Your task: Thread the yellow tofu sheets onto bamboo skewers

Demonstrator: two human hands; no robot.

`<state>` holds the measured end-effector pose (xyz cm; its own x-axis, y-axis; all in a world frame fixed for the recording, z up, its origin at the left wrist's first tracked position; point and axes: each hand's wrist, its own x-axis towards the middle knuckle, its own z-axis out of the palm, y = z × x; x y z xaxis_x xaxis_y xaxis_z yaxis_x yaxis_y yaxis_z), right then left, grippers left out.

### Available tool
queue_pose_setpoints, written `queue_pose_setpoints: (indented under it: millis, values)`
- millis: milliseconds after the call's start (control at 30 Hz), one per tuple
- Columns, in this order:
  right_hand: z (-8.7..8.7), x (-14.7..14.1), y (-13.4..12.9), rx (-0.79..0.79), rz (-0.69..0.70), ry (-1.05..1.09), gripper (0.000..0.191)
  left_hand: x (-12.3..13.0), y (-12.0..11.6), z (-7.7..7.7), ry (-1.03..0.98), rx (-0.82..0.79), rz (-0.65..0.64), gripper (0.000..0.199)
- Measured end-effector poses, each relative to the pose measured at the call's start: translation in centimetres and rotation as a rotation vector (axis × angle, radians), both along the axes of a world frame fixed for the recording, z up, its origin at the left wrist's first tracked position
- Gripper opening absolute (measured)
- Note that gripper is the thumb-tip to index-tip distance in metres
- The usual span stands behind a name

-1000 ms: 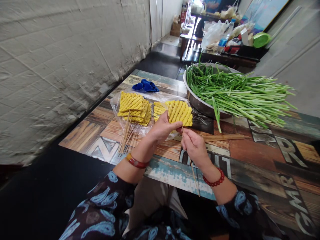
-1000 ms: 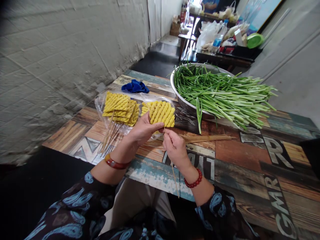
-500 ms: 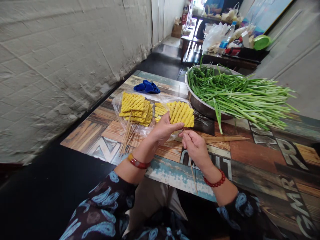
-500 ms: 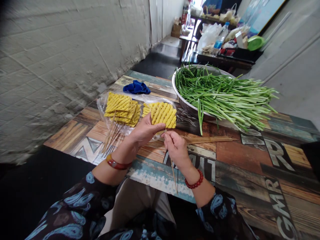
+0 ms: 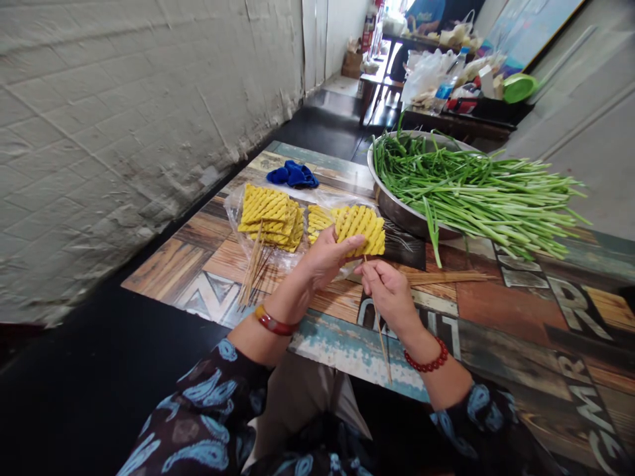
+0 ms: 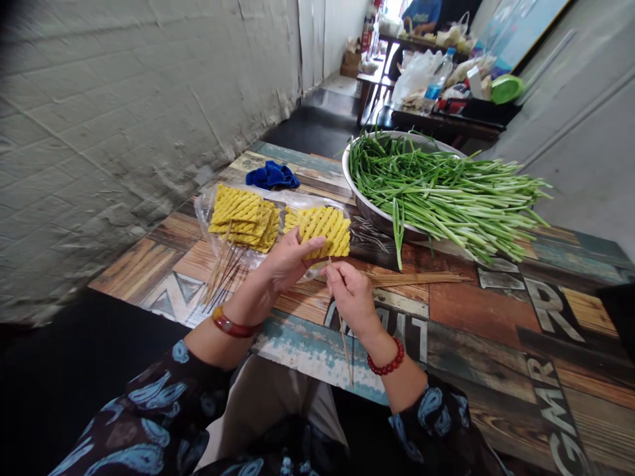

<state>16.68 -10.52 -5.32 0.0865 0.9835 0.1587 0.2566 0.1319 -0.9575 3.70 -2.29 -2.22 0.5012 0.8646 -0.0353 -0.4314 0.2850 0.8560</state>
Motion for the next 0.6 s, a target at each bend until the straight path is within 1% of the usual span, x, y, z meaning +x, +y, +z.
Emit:
queue_pose_setpoints:
  millis: [100,267,600]
  values:
    - [0.06,-0.12,0.01,-0.004,0.012,-0.007,0.029,0.03,0.10,-0.21,-0.021,-0.039,0.021,0.037]
    - [0.29,-0.21,0.03,-0.002,0.005,-0.031,0.030,0.19,0.08,-0.40,-0.023,-0.017,0.041,0.038]
    - [0.37,-0.21,-0.04,0.016,-0.028,-0.043,0.033,0.23,0.08,-0.66,0.010,-0.023,0.011,0.032]
